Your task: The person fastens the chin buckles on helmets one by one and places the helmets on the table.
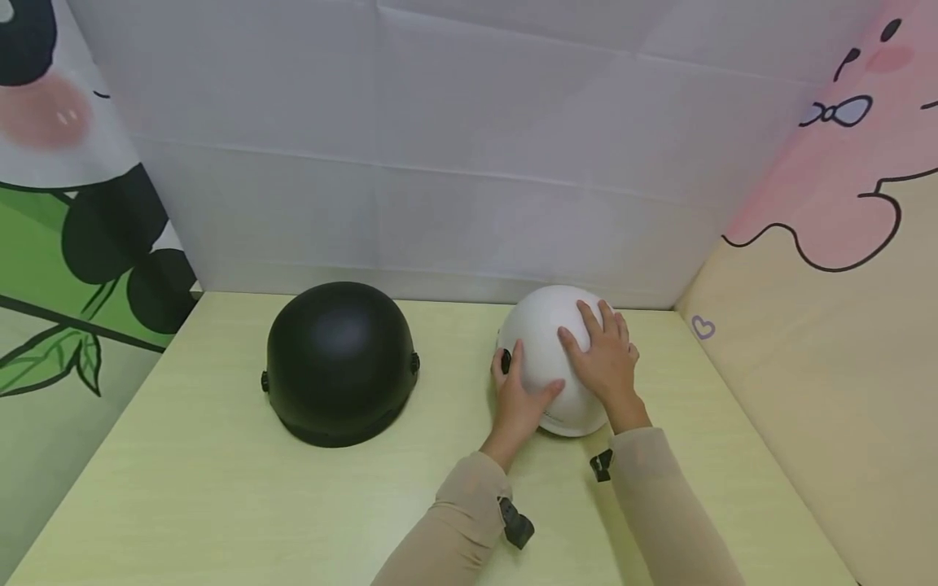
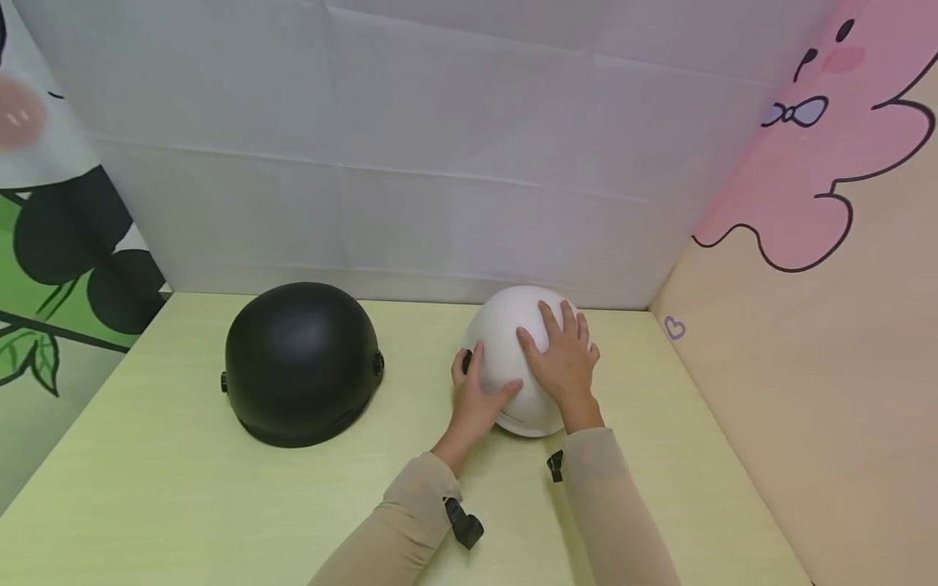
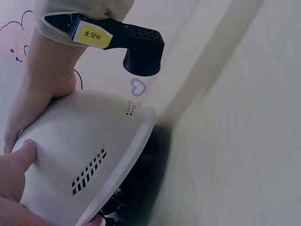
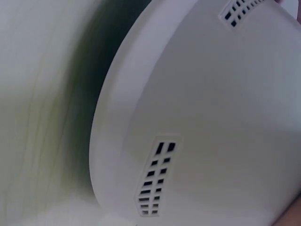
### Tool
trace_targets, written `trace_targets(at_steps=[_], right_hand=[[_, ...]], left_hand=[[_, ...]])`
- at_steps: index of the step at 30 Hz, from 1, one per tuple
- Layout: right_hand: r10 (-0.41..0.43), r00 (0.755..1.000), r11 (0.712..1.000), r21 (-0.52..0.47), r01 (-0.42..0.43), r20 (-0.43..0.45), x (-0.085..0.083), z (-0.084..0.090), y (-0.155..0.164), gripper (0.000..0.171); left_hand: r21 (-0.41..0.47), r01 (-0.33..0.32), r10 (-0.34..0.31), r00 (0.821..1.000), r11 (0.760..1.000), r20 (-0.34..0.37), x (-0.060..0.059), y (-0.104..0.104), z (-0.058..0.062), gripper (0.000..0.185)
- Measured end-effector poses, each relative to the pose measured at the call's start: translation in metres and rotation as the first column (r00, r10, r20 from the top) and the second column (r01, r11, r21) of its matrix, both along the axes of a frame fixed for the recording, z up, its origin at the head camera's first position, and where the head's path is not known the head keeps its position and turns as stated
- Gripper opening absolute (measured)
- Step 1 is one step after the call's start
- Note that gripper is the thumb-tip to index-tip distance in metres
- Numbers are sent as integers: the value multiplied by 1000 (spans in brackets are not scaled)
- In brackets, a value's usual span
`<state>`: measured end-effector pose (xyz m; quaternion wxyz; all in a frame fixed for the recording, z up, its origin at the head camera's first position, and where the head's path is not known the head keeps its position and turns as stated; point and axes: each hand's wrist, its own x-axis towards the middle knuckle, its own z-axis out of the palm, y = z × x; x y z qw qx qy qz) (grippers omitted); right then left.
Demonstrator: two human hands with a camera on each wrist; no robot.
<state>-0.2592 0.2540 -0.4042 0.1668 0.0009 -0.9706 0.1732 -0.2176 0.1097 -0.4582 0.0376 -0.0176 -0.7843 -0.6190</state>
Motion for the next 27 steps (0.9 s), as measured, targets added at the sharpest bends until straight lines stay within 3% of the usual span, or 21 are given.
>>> trace_targets(at_steps=[15, 27], right_hand=[[-3, 1000, 995, -103, 6, 26, 4, 12, -2, 69], [-30, 996, 982, -184, 46, 87, 9, 26, -5, 69]], left_hand=[[-71, 16, -16, 1000, 997, -3, 3, -7, 27, 89], [-97, -22, 17, 999, 995, -48, 8, -9, 43, 82]])
